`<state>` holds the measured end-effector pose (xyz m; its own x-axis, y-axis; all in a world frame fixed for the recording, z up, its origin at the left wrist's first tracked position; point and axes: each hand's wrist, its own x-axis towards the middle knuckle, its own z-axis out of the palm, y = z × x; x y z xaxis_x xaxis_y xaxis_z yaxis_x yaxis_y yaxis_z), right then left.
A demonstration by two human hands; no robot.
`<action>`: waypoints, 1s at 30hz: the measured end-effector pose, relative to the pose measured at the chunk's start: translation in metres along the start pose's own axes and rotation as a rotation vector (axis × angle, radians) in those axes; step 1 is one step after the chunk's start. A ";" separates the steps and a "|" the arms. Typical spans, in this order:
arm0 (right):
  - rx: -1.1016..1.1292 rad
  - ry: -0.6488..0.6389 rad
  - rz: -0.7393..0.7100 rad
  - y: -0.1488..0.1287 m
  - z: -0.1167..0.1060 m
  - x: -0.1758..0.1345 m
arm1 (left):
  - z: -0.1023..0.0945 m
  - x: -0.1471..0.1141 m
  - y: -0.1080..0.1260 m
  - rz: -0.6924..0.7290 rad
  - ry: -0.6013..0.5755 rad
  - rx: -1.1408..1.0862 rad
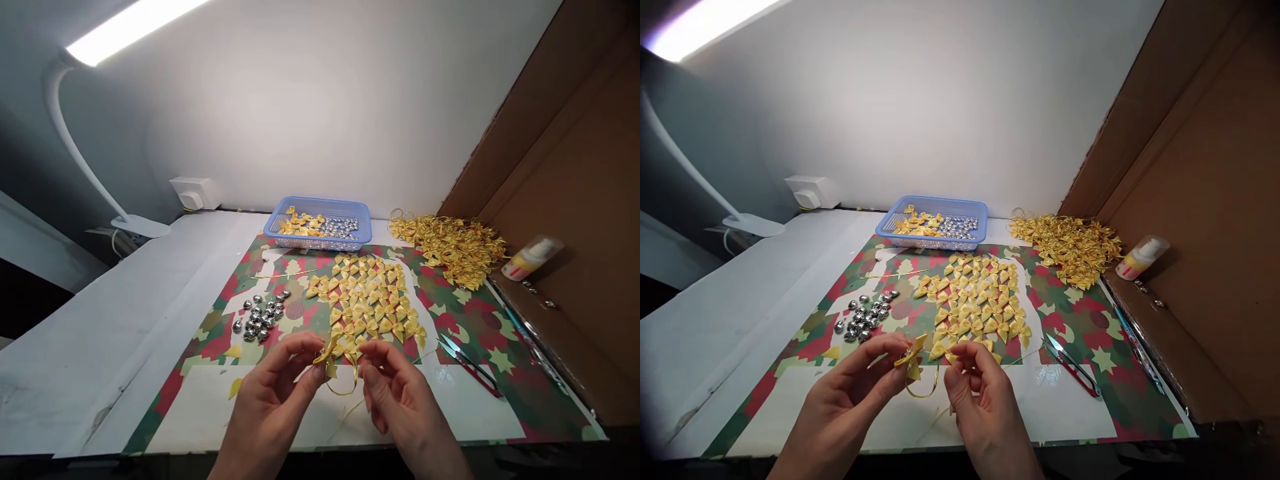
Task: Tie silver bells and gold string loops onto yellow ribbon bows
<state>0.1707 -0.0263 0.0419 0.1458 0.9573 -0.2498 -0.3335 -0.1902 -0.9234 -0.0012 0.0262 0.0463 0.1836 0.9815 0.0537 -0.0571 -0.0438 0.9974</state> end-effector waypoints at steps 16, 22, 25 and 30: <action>-0.453 0.099 -0.208 0.008 0.004 0.008 | -0.005 -0.007 -0.007 0.540 -0.039 0.560; -0.044 0.052 -0.037 0.002 -0.008 0.008 | -0.001 -0.004 -0.006 0.338 0.058 0.256; 0.091 -0.060 0.019 0.005 -0.001 0.010 | 0.004 -0.006 -0.012 0.283 0.176 0.199; 0.086 -0.167 0.005 0.006 0.005 0.016 | 0.003 -0.006 -0.018 0.360 0.129 0.244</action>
<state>0.1666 -0.0108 0.0338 -0.0106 0.9805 -0.1961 -0.4133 -0.1828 -0.8921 0.0013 0.0211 0.0286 0.0700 0.9102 0.4083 0.1409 -0.4142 0.8992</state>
